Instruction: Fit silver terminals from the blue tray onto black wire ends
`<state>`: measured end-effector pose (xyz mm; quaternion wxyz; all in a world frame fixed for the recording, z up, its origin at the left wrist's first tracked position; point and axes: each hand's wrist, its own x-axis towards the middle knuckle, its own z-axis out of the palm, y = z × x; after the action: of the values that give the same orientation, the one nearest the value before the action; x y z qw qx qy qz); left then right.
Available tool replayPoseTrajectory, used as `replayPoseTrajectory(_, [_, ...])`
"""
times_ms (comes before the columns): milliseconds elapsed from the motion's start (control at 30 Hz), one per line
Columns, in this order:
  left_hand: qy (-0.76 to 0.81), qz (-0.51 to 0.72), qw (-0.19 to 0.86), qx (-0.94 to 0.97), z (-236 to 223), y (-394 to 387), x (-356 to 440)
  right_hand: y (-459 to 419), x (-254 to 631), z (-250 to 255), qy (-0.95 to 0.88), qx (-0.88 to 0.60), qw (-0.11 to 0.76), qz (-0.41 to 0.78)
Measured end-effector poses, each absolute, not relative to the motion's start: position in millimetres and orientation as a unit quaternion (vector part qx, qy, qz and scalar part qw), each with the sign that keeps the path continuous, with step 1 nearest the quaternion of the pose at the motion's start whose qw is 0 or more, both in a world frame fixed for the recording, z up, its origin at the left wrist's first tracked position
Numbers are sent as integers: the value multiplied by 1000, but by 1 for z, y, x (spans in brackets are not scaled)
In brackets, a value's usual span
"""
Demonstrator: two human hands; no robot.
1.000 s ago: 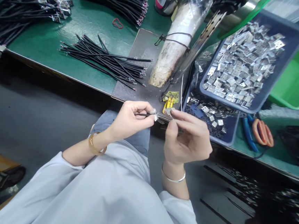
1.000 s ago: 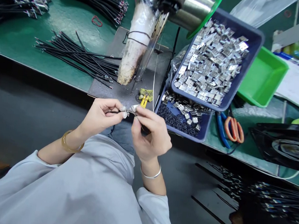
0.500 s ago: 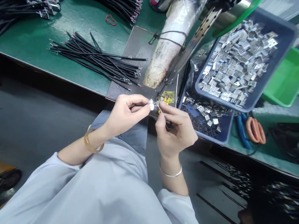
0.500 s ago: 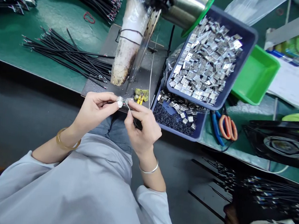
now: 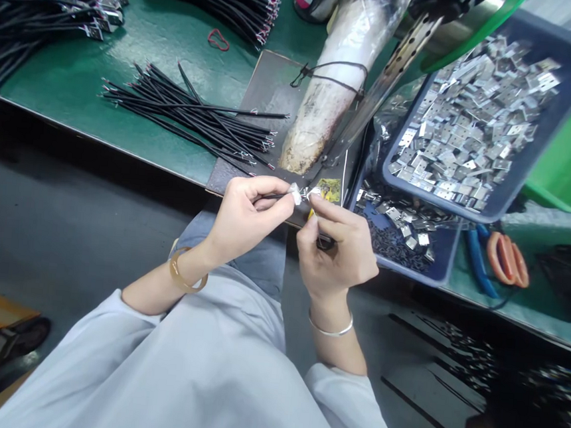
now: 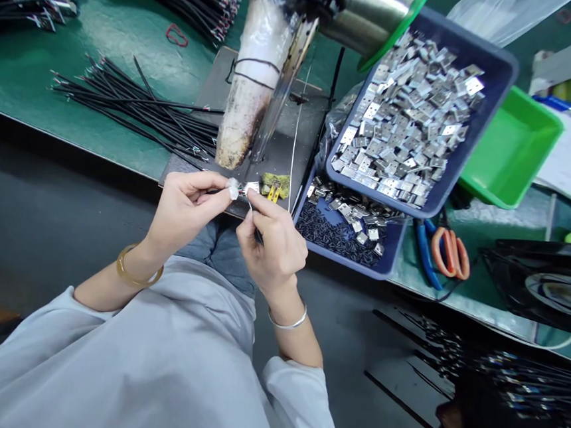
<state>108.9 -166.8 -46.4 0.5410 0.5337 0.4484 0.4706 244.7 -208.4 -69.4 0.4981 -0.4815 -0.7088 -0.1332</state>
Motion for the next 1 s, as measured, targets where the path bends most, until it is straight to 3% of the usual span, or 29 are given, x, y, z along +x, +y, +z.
replayPoseTrajectory(833, [446,445,555,543,-46,-170,107,-209,245,-63,-711,-477,494,-151])
replayPoseTrajectory(1000, [428,444,514,596,-48,-174,105,-215,246,-58,-668,-536,516,-25])
